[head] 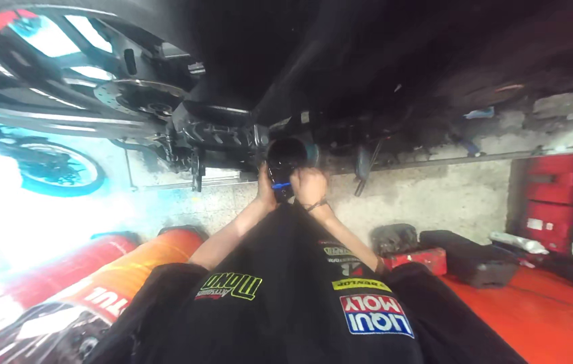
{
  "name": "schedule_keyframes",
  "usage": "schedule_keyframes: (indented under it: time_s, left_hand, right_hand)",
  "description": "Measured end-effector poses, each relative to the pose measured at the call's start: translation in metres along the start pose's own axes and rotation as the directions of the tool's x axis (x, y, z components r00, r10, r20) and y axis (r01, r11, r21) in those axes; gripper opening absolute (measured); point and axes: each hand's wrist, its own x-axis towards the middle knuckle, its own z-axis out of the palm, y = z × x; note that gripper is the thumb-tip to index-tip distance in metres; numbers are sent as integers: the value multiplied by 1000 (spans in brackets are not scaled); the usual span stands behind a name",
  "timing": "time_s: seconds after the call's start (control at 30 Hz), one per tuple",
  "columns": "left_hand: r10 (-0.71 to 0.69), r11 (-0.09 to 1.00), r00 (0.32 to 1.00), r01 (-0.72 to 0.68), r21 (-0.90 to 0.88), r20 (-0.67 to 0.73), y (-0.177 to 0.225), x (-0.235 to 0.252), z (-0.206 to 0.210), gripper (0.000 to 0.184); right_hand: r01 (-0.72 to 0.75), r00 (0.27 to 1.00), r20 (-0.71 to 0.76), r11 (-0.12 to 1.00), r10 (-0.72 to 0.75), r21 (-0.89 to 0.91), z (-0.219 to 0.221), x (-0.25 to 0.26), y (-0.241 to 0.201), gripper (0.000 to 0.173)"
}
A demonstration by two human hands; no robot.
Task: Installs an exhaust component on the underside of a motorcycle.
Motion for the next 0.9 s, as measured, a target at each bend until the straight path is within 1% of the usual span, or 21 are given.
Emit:
schedule_keyframes:
  time_s: [0.07,0.1,0.17,0.2,0.23,0.3,0.33,0.37,0.4,0.43,0.53,0.57,0.63,0.67,0.7,0.73,0.77,0.8,0.83,0.87,0.9]
  left_hand:
    - [-6,1000,999,7,-26,38,9,5,3,89]
    - [-8,1000,999,9,-23,31,10,7,2,89]
    - [-7,999,1000,8,-41,22,6,7,-4,88]
    - [-2,998,1000,4,-68,26,5,8,-4,88]
    - [-16,995,1000,18,-103,22,3,5,-5,89]
    - [-31,987,999,35,-155,31,13,8,2,87]
    - [-30,990,999,32,-140,14,17,10,4,85]
    - [-39,995,999,37,-97,-15,17,7,2,84]
    - [-37,998,999,35,-51,-36,15,7,1,83]
    - [-38,999,999,37,-36,-38,13,6,1,83]
    - [-58,991,998,60,-121,19,13,9,2,88]
    - [-40,988,999,44,-146,30,13,13,-1,89]
    - [7,990,1000,-3,-142,26,8,13,-8,87]
    - [25,990,999,-19,-140,44,9,14,-10,87]
    - [22,992,998,-15,-122,59,8,12,-15,85]
    - [21,998,998,-17,-66,57,10,13,-15,81]
    - [18,1000,998,-19,7,52,14,17,-15,73]
    - [3,995,999,-7,99,46,16,19,-16,63]
    - [-15,982,999,8,191,36,20,20,-18,57]
    - [-33,963,999,25,267,28,22,19,-21,55]
    - [-59,951,998,51,305,17,19,14,-28,56]
  right_hand:
    - [-50,997,-65,998,47,-38,2,13,13,45]
    - [-45,997,-66,997,41,-65,4,14,17,47]
    - [38,999,22,997,-37,-67,5,3,11,49]
    - [80,996,34,995,-78,-63,6,0,10,48]
    - [56,998,30,996,-54,-64,7,-5,12,48]
    - [-32,999,-32,994,29,-108,7,6,23,49]
    - [-29,999,-24,994,27,-110,7,8,24,49]
    - [-5,999,32,998,7,-69,5,-1,18,48]
    - [52,997,58,997,-49,-53,3,-5,13,47]
    - [87,996,40,995,-85,-44,3,-6,11,46]
    - [-8,999,-41,995,3,-101,4,6,21,49]
    - [-17,1000,1,995,18,-97,3,5,19,48]
    - [21,990,143,998,-11,-65,2,-9,9,49]
    - [14,988,154,997,-3,-69,3,-8,10,49]
    - [-55,987,143,995,67,-83,6,-7,17,49]
    - [-162,972,147,978,181,-134,10,4,31,51]
    - [-281,940,156,947,304,-155,14,19,46,54]
    - [-339,916,164,925,366,-168,20,30,57,57]
    - [-319,917,184,927,355,-199,24,39,59,57]
    - [-240,927,232,941,296,-241,31,44,53,53]
    - [-183,913,317,952,257,-245,37,40,41,48]
